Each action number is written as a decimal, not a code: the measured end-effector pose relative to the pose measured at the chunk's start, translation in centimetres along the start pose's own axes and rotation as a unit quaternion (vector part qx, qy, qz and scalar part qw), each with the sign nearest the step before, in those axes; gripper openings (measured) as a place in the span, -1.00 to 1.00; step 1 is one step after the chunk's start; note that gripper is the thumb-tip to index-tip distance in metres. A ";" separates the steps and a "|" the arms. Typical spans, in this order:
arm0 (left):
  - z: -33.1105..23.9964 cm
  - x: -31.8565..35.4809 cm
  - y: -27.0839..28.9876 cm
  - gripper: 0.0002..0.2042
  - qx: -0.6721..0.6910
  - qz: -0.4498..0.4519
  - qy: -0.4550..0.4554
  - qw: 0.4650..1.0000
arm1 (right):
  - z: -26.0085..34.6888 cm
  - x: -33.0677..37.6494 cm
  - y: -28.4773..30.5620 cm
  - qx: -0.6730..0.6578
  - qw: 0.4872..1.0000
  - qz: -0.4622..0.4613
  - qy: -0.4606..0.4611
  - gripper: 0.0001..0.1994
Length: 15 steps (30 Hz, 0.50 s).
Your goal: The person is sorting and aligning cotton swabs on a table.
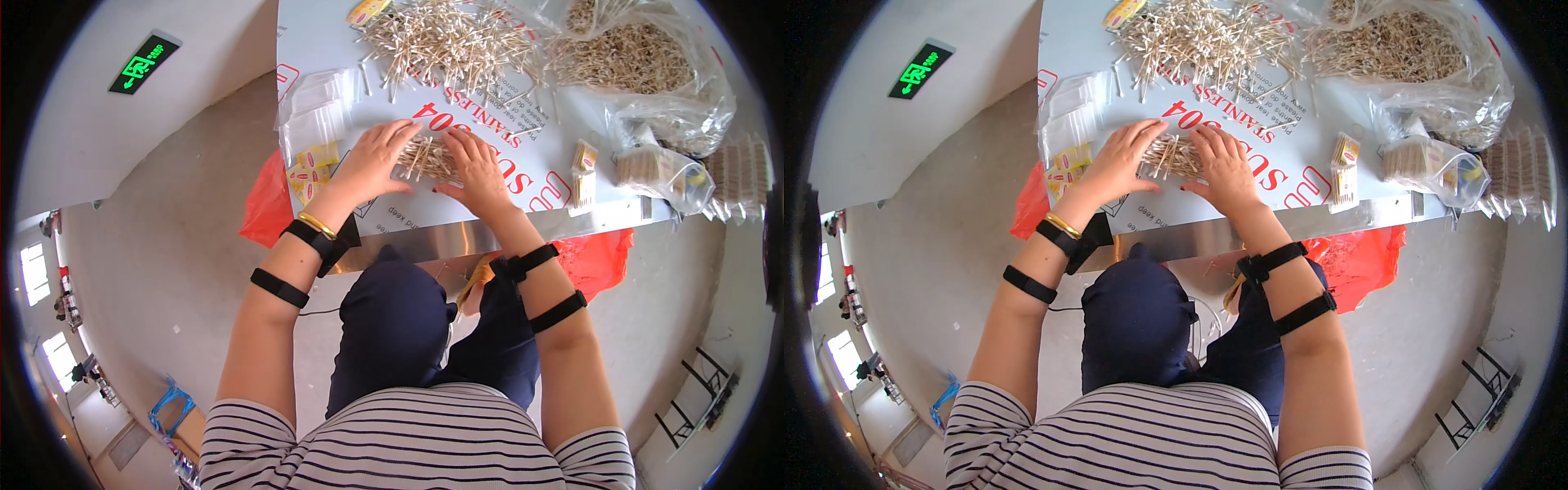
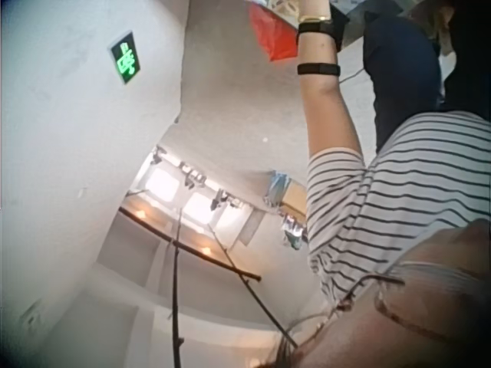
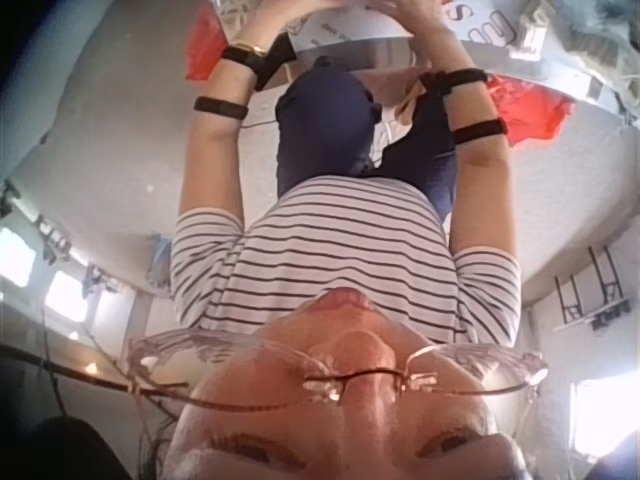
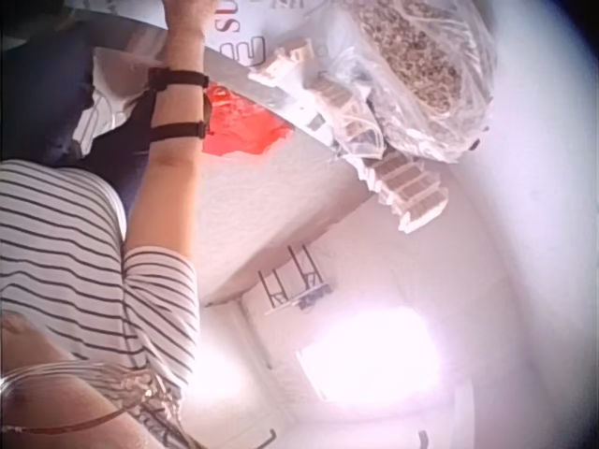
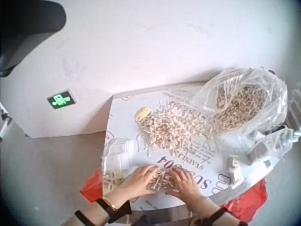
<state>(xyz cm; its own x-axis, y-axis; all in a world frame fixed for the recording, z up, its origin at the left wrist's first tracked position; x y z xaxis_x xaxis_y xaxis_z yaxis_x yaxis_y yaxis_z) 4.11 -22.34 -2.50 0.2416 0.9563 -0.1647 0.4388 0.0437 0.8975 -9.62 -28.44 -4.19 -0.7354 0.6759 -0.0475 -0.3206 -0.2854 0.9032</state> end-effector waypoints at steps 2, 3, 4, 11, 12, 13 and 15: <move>1.0 1.0 0.7 0.05 0.028 -0.011 0.017 0.999 | 0.1 -0.8 0.0 -0.002 1.000 0.021 0.001 -0.08; 1.5 1.3 0.8 0.07 0.060 -0.023 0.031 0.997 | 0.0 -1.2 -0.1 0.013 0.999 0.030 0.002 -0.11; 1.4 1.5 0.5 0.07 0.059 -0.023 0.032 0.997 | 0.0 -1.4 -0.2 0.028 0.999 0.040 0.003 -0.14; 1.5 2.0 -2.0 0.00 0.043 -0.060 0.075 0.994 | -0.5 -2.0 -0.1 0.020 0.998 0.057 -0.002 -0.28; 1.1 2.0 -2.1 -0.02 0.046 -0.092 0.050 0.993 | -0.5 -2.0 -0.4 0.010 0.998 0.065 0.003 -0.30; 1.3 2.0 -2.6 -0.02 0.046 -0.092 0.051 0.993 | -0.4 -2.0 -0.8 -0.001 0.997 0.073 0.009 -0.32; 0.7 1.7 -3.7 -0.06 0.061 -0.078 0.021 0.995 | 0.2 -1.9 -1.4 0.019 0.998 0.057 0.032 -0.32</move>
<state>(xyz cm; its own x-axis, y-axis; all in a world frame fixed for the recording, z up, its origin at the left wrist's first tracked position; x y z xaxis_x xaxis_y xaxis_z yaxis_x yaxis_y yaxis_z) 3.49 -21.10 -6.38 0.1276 0.9517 -0.2792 0.5699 0.1601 0.8059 -7.65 -29.19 -5.31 -0.8023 0.5962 0.0303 -0.2111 -0.3308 0.9198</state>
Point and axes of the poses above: each hand's wrist, its own x-axis away from the middle knuckle, its own y-axis out of the back of the hand, z = x × y, the point moved 10 cm from there along -x, towards the middle knuckle, and after that the axes turned 9 degrees about -y, right-handed, at the moved point
